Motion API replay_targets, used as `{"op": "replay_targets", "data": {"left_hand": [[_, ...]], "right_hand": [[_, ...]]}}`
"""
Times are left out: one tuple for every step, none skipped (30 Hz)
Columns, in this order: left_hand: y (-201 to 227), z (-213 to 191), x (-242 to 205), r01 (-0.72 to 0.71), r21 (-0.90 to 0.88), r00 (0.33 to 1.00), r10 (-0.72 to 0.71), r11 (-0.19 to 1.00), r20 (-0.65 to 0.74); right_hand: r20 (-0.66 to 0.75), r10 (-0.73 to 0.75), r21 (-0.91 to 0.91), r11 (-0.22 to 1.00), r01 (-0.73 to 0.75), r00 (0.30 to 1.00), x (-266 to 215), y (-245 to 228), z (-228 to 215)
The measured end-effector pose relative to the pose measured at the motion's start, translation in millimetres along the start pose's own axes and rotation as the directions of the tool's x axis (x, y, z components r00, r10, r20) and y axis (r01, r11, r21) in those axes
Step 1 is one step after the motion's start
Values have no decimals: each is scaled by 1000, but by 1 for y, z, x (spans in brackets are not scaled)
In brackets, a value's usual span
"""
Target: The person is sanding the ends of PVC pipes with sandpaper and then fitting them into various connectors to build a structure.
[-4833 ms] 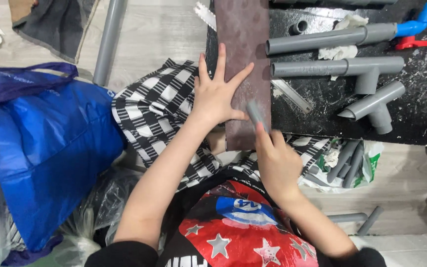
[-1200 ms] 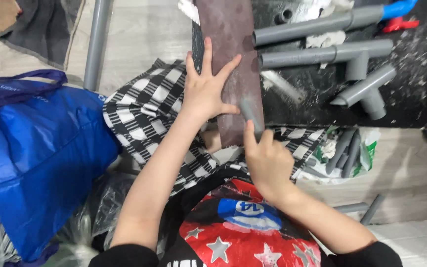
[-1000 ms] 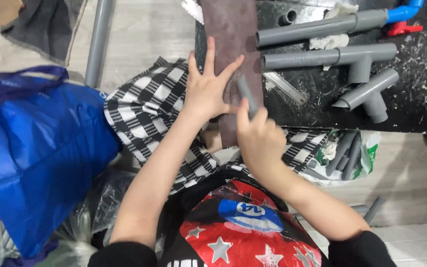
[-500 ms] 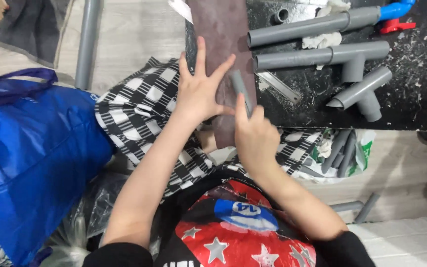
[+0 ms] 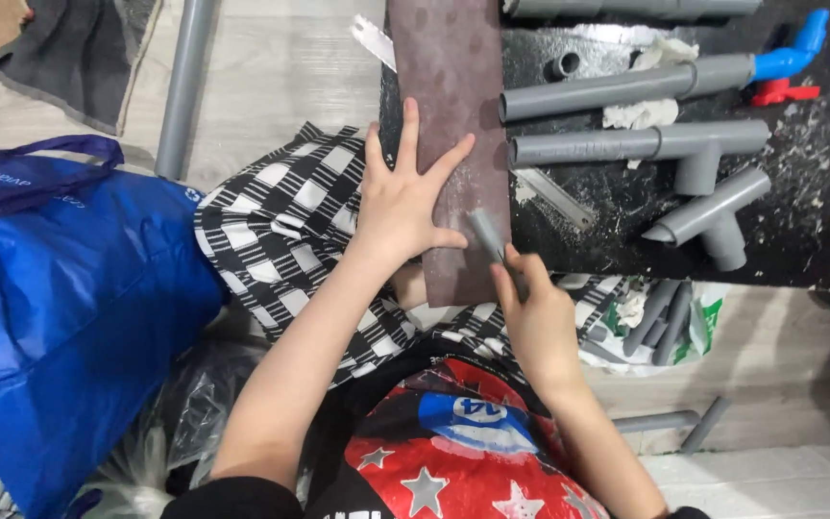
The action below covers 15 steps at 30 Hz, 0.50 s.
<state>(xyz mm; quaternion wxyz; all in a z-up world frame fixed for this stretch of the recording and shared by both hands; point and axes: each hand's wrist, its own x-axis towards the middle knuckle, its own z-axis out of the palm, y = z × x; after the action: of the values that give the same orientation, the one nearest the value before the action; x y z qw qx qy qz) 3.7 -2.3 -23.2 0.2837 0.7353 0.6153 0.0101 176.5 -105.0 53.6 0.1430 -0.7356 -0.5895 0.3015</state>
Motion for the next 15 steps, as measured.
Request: {"op": "replay_targets", "data": {"left_hand": [[-2, -1, 1, 6, -3, 1000, -6, 1000, -8], [-3, 1, 0, -6, -1, 1000, 6, 1000, -15], [-3, 3, 0, -17, 1, 1000, 17, 1000, -21], [-4, 6, -2, -20, 5, 1000, 20, 1000, -12], [-4, 9, -4, -23, 11, 999, 23, 1000, -38], [-4, 8, 0, -33, 18, 996, 34, 999, -79], [-2, -4, 0, -42, 23, 995, 44, 999, -85], [1, -12, -3, -42, -39, 999, 40, 998, -32], [4, -19, -8, -39, -102, 999, 41, 994, 20], [-2, -8, -5, -32, -108, 999, 35, 994, 23], [-6, 3, -2, -47, -32, 998, 46, 998, -37], [-11, 13, 2, -66, 53, 993, 71, 996, -94], [-7, 14, 2, -69, 54, 993, 74, 996, -90], [-7, 13, 2, -58, 63, 996, 62, 996, -68], [-7, 10, 2, -46, 73, 998, 50, 996, -45]], "right_hand": [[1, -10, -4, 1000, 10, 1000, 14, -5, 2], [13, 6, 100, 995, -8, 1000, 25, -9, 3], [27, 21, 203, 979, -26, 999, 35, -11, 5], [28, 30, 207, 978, -35, 999, 25, -2, 3], [88, 51, 245, 967, -71, 995, 14, 6, 0], [135, 59, 281, 955, -95, 989, 10, 13, -4], [124, 58, 285, 954, -91, 991, 4, 12, -1], [139, 139, 211, 963, -167, 980, -2, 12, -1], [145, 220, 135, 961, -240, 965, -8, 14, 1], [152, 221, 129, 962, -241, 963, 4, 9, 5], [92, 88, 172, 980, -103, 992, 17, 4, 8], [17, -41, 213, 976, 36, 999, 30, -1, 13], [16, -36, 214, 976, 32, 999, 23, 2, 10], [19, -32, 217, 976, 27, 999, 18, 2, 9], [22, -28, 221, 975, 23, 999, 12, 2, 8]]}}
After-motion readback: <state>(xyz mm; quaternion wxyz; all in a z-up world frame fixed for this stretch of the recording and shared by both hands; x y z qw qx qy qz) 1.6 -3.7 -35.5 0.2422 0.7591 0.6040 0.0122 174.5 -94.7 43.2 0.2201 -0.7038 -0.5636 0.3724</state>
